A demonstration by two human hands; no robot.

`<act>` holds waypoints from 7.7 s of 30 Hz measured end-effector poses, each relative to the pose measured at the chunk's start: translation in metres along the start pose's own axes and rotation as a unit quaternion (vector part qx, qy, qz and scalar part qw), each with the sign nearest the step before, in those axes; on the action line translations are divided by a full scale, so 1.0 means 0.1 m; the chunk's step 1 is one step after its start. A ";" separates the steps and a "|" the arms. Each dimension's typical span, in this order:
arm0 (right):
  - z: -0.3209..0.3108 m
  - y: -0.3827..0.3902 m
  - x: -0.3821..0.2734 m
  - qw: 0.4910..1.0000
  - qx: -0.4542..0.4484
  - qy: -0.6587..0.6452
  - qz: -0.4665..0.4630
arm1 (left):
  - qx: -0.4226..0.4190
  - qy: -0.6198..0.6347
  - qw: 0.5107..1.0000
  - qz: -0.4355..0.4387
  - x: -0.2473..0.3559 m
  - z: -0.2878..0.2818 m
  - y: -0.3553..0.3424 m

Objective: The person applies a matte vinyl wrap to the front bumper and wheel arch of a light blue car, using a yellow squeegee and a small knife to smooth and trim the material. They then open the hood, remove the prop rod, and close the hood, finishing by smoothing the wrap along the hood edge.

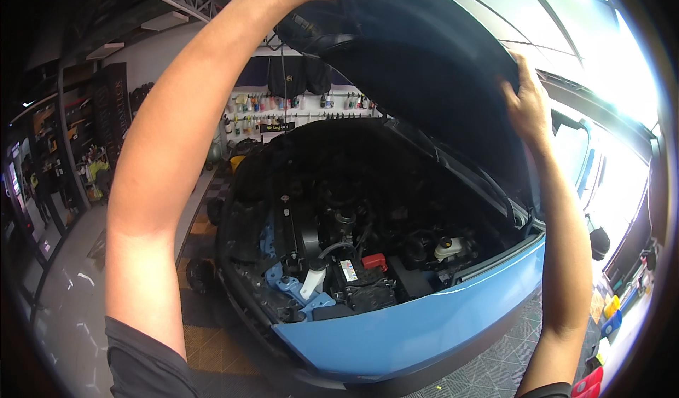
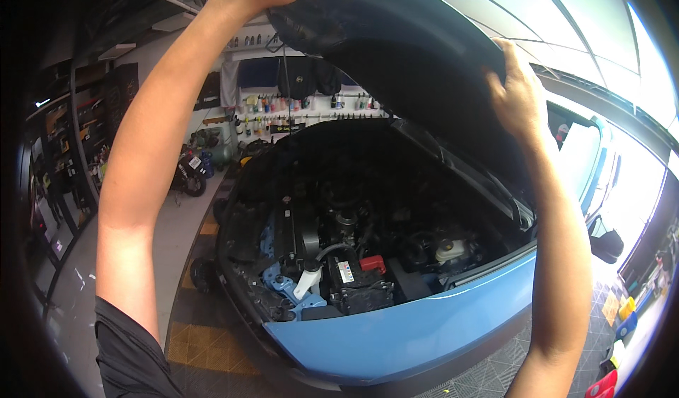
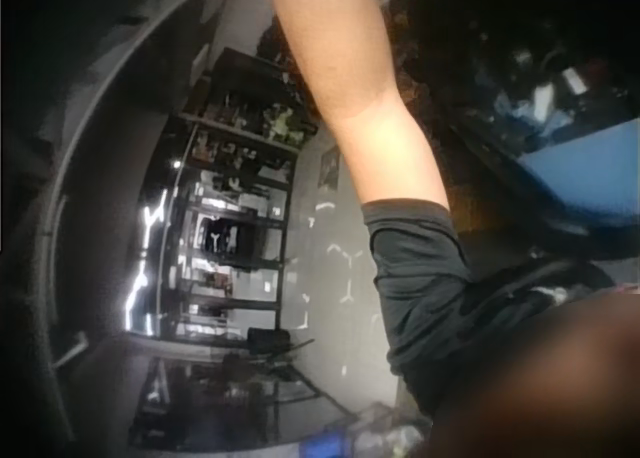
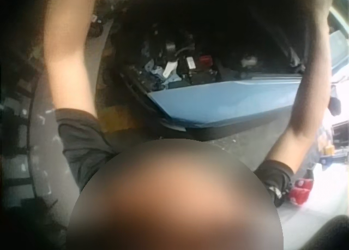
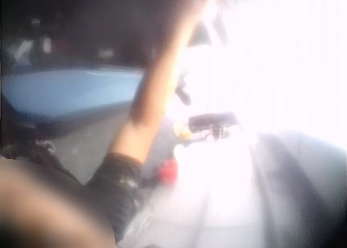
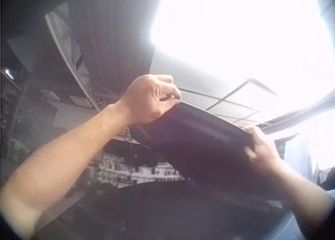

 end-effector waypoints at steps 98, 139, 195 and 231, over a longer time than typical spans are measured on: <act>0.02 0.07 0.05 0.995 0.071 0.027 -0.064 | 0.341 0.413 0.613 -0.581 0.60 1.35 0.34; -0.01 0.05 0.05 0.999 0.009 0.015 -0.040 | 0.182 0.529 0.528 -0.640 0.18 1.33 0.50; -0.01 0.08 0.03 1.000 -0.004 0.006 -0.008 | 0.465 0.245 0.644 -0.556 0.48 1.10 0.53; 0.02 0.06 0.06 1.000 0.002 0.015 -0.012 | 0.290 0.605 0.498 -0.549 0.09 1.22 0.60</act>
Point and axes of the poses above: each hand's wrist, its own y-axis away from the middle knuckle, its own z-axis out of the palm, x = y × z, the point moved 7 cm from there along -y, towards the middle knuckle, and after that the axes turned 6 degrees about -y, right-handed, at the moved point
